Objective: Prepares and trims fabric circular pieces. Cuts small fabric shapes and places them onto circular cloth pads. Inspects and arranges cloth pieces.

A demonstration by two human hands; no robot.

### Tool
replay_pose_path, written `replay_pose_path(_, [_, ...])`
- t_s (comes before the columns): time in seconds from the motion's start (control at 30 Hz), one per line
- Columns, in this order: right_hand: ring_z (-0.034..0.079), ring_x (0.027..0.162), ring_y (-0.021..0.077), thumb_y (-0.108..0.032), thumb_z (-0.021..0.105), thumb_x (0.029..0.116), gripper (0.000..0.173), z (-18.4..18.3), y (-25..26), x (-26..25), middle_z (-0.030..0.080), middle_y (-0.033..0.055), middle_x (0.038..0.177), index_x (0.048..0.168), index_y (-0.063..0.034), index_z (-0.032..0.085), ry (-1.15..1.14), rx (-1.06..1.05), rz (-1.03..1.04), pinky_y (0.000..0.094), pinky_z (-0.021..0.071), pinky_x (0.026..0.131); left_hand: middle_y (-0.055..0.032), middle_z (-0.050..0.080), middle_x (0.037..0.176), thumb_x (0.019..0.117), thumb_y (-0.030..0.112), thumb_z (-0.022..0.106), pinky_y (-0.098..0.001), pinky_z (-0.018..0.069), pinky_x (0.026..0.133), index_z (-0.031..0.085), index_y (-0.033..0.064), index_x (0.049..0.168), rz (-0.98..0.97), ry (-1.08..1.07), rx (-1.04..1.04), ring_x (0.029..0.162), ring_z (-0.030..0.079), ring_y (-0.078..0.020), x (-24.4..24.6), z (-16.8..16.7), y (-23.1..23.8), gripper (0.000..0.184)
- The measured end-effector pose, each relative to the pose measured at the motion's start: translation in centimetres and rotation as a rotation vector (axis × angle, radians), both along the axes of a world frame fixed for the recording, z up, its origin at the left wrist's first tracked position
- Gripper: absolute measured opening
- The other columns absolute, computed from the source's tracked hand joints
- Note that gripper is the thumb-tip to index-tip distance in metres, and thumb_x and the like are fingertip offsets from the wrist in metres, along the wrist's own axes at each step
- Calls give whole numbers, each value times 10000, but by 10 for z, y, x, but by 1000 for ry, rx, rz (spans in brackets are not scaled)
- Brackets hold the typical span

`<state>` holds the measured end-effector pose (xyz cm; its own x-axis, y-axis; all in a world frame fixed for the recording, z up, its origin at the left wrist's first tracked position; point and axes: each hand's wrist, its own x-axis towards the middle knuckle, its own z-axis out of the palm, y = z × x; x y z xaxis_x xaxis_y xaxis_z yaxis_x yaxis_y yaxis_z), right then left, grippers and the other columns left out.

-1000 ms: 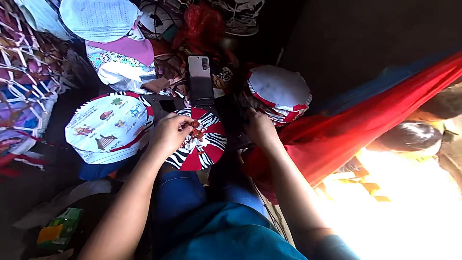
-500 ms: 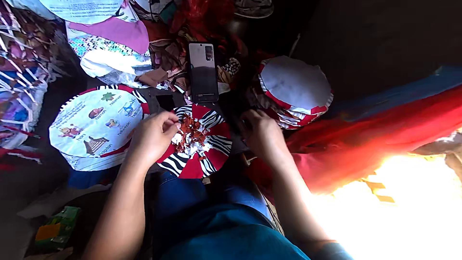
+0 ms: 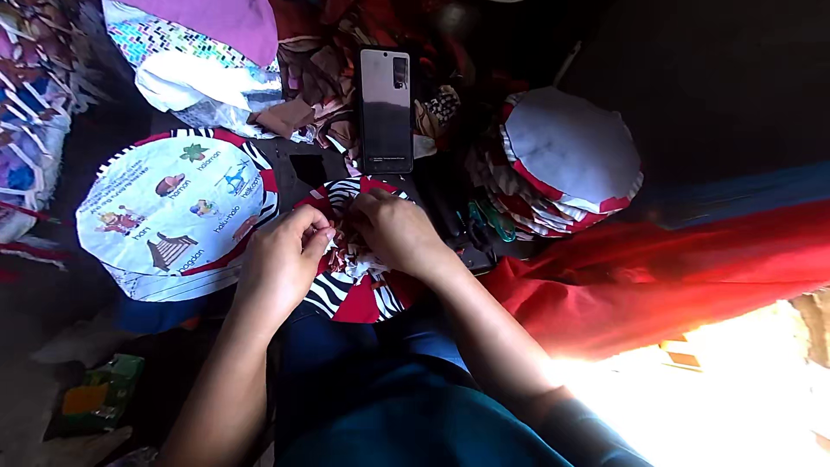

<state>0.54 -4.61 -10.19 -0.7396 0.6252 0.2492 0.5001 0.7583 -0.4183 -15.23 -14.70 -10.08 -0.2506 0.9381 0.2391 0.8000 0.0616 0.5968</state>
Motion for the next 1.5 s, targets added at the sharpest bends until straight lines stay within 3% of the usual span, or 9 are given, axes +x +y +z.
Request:
replay_pose_path(0.17, [690,839,312,-160,627,1005,185,13,3,11,685,147,907,960,-16,734,33,-39,-28,506,560,701,-163,698,1031,1029,142,595,-501,517,845,753,23,1046,-18,-6,51,937,672,-289,2,-4,7,198])
replay_pose_path(0.37, [703,941,281,15,596,965,245,12,2,7,708,150,1053,1179,-24,708,120,-108,58,444,584,823,-176,665,1166,1031,139,581,-459,552,869,704,26,1209,-63,-65,53,1010,672,-276,2,-6,13,244])
replay_pose_path(0.67, [667,995,306,-244,764,893,364,0,-16,26,672,139,1084,1205,-63,716,-28,-63,33,486,574,786,-153,668,1157,933,169,731,-562,521,911,761,78,1100,-187,75,7,1078,643,-336,-4,-9,0,193])
replay_pose_path(0.83, [685,918,294,20,648,906,154,-11,-19,37,672,148,1002,1013,-37,744,27,-45,38,439,590,747,-158,657,1143,881,114,753,-567,471,936,788,107,959,-228,150,31,1111,594,-377,2,-24,-11,86])
replay_pose_path(1.0, [666,765,221,-67,715,907,52,0,-19,43,646,106,886,945,-33,704,93,-31,24,367,572,663,-121,658,1154,922,191,677,-514,473,927,797,129,979,-221,118,73,1108,595,-330,1,-18,-19,146])
replay_pose_path(1.1, [704,883,244,-96,695,920,84,-1,-16,45,718,88,908,939,-68,772,43,-13,53,424,584,745,-131,670,1141,965,230,645,-515,486,919,796,101,1027,-194,95,83,1085,617,-319,2,-14,-17,208])
replay_pose_path(1.3, [686,899,270,-96,655,949,195,8,-10,40,687,131,1063,1115,-47,744,56,-67,-77,460,580,764,-200,655,1190,979,181,668,-588,484,933,727,35,1169,-129,114,49,1120,610,-405,2,-7,8,248])
replay_pose_path(1.4, [687,931,309,-141,702,946,253,-2,-8,23,675,155,1063,1176,-36,715,22,-89,-112,500,582,764,-190,660,1185,936,107,725,-608,470,965,752,36,1040,-125,150,-23,1149,591,-421,7,-8,24,128])
replay_pose_path(1.5, [687,853,306,-61,661,944,113,-8,-4,16,664,150,972,1031,-24,723,33,-57,-119,479,580,694,-210,668,1146,966,63,667,-600,470,960,722,-5,975,-120,142,-27,1125,608,-424,9,-5,32,88])
